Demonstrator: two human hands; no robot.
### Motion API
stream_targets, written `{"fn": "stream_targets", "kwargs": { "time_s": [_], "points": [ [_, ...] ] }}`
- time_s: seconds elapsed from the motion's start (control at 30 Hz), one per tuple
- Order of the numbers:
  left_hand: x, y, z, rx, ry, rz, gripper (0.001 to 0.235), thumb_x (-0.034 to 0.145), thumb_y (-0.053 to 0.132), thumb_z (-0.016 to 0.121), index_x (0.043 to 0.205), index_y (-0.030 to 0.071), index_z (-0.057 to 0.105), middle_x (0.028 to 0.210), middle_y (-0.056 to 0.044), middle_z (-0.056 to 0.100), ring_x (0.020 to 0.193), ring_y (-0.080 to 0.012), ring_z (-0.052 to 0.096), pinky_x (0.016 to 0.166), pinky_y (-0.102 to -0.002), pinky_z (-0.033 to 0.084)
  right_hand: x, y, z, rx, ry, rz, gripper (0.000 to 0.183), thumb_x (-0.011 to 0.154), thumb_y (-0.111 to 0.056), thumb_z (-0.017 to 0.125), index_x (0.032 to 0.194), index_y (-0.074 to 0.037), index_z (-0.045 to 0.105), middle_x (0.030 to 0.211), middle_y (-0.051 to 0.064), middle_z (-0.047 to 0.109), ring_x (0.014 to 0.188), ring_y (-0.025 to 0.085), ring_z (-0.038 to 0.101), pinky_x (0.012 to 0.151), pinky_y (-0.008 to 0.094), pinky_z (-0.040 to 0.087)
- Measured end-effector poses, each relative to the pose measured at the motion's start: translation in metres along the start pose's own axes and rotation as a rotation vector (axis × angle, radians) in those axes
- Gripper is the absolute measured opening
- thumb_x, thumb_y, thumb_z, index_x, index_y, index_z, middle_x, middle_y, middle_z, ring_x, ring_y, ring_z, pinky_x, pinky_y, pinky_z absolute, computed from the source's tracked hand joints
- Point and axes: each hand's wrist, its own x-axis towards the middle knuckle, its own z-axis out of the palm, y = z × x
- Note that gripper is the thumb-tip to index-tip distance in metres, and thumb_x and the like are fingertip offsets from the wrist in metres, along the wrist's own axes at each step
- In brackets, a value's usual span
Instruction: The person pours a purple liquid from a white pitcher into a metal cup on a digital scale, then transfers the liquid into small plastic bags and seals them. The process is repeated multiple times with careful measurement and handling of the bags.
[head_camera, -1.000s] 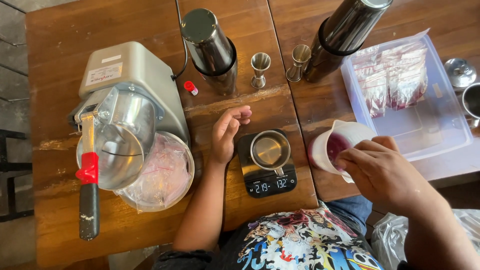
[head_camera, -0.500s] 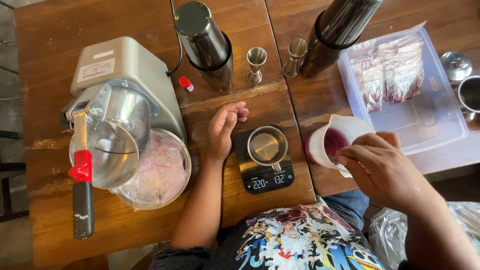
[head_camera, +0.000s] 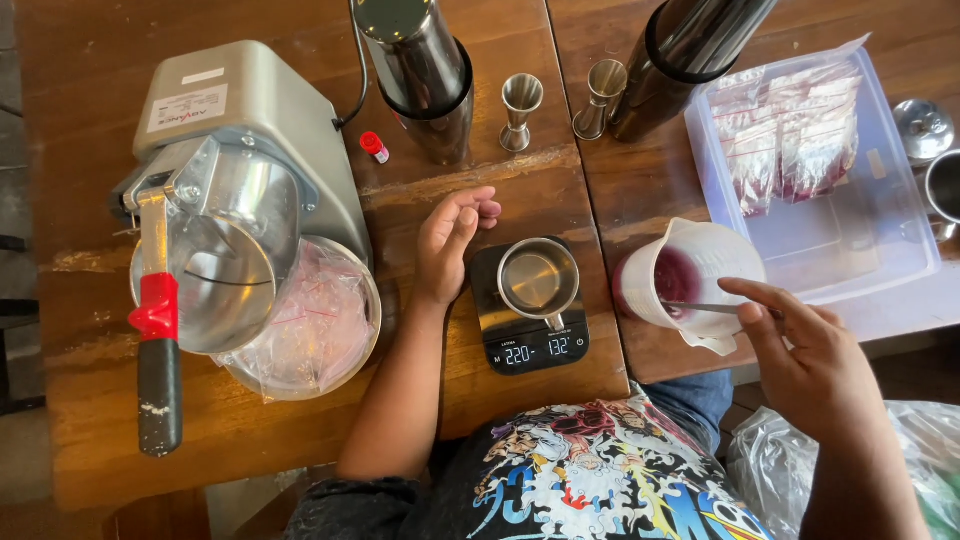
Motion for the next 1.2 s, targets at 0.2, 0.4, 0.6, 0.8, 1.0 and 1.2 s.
{"fn": "stream_targets", "kwargs": {
  "time_s": [0.2, 0.4, 0.6, 0.8, 1.0, 1.2],
  "points": [
    [-0.001, -0.003, 0.0, -0.031, 0.001, -0.011, 0.057, 0.117, 0.049, 0.059, 0.143, 0.0, 0.071, 0.123, -0.016, 0.077, 0.116, -0.0244, 0.074, 0.104, -0.036, 0.065, -0.013, -0.007, 0.018, 0.41, 0.002, -0.036, 0.046, 0.122, -0.033, 0.047, 0.15, -0.011, 0.076, 0.103, 0.013, 0.09, 0.113, 0.021, 0.079, 0.109, 0.037, 0.055],
    [0.0, -0.006, 0.0, -0.041, -0.005, -0.004, 0.055, 0.117, 0.047, 0.06, 0.142, 0.0, 0.071, 0.123, -0.017, 0.077, 0.117, -0.0247, 0.075, 0.105, -0.038, 0.066, -0.005, 0.006, 0.061, 0.56, 0.265, -0.036, 0.025, 0.13, -0.022, 0.054, 0.118, -0.01, 0.072, 0.096, 0.007, 0.07, 0.088, 0.017, 0.063, 0.083, 0.03, 0.05],
    [0.002, -0.013, -0.003, -0.034, -0.01, -0.031, 0.053, 0.116, 0.047, 0.061, 0.142, 0.002, 0.072, 0.125, -0.015, 0.077, 0.119, -0.0232, 0.076, 0.107, -0.037, 0.066, 0.031, 0.009, 0.065, 0.234, 0.403, -0.133, 0.033, 0.131, -0.037, 0.058, 0.118, -0.009, 0.071, 0.083, 0.007, 0.072, 0.083, 0.023, 0.071, 0.078, 0.043, 0.05],
    [0.0, -0.009, -0.001, -0.086, -0.007, -0.104, 0.045, 0.111, 0.042, 0.07, 0.139, 0.007, 0.074, 0.126, -0.011, 0.077, 0.123, -0.0182, 0.075, 0.107, -0.032, 0.065, 0.048, -0.015, 0.033, 0.052, 0.345, -0.4, 0.022, 0.123, -0.01, 0.068, 0.103, -0.003, 0.074, 0.074, 0.003, 0.061, 0.069, 0.019, 0.052, 0.068, 0.041, 0.04],
    [0.002, -0.006, -0.003, 0.003, -0.071, 0.004, 0.045, 0.111, 0.047, 0.072, 0.135, 0.009, 0.076, 0.127, -0.009, 0.079, 0.121, -0.0196, 0.076, 0.106, -0.032, 0.063, 0.05, -0.053, -0.009, -0.189, 0.112, -0.661, 0.02, 0.113, -0.019, 0.073, 0.099, -0.007, 0.08, 0.083, 0.005, 0.073, 0.067, 0.021, 0.059, 0.065, 0.039, 0.044],
    [0.003, 0.005, -0.003, 0.066, -0.073, 0.003, 0.043, 0.11, 0.049, 0.069, 0.126, 0.01, 0.078, 0.124, -0.006, 0.08, 0.116, -0.0183, 0.077, 0.101, -0.031, 0.063, 0.059, -0.085, -0.023, -0.356, -0.003, -0.836, 0.016, 0.11, -0.019, 0.069, 0.107, -0.01, 0.082, 0.081, 0.007, 0.073, 0.065, 0.029, 0.066, 0.056, 0.045, 0.05]
  ]
}}
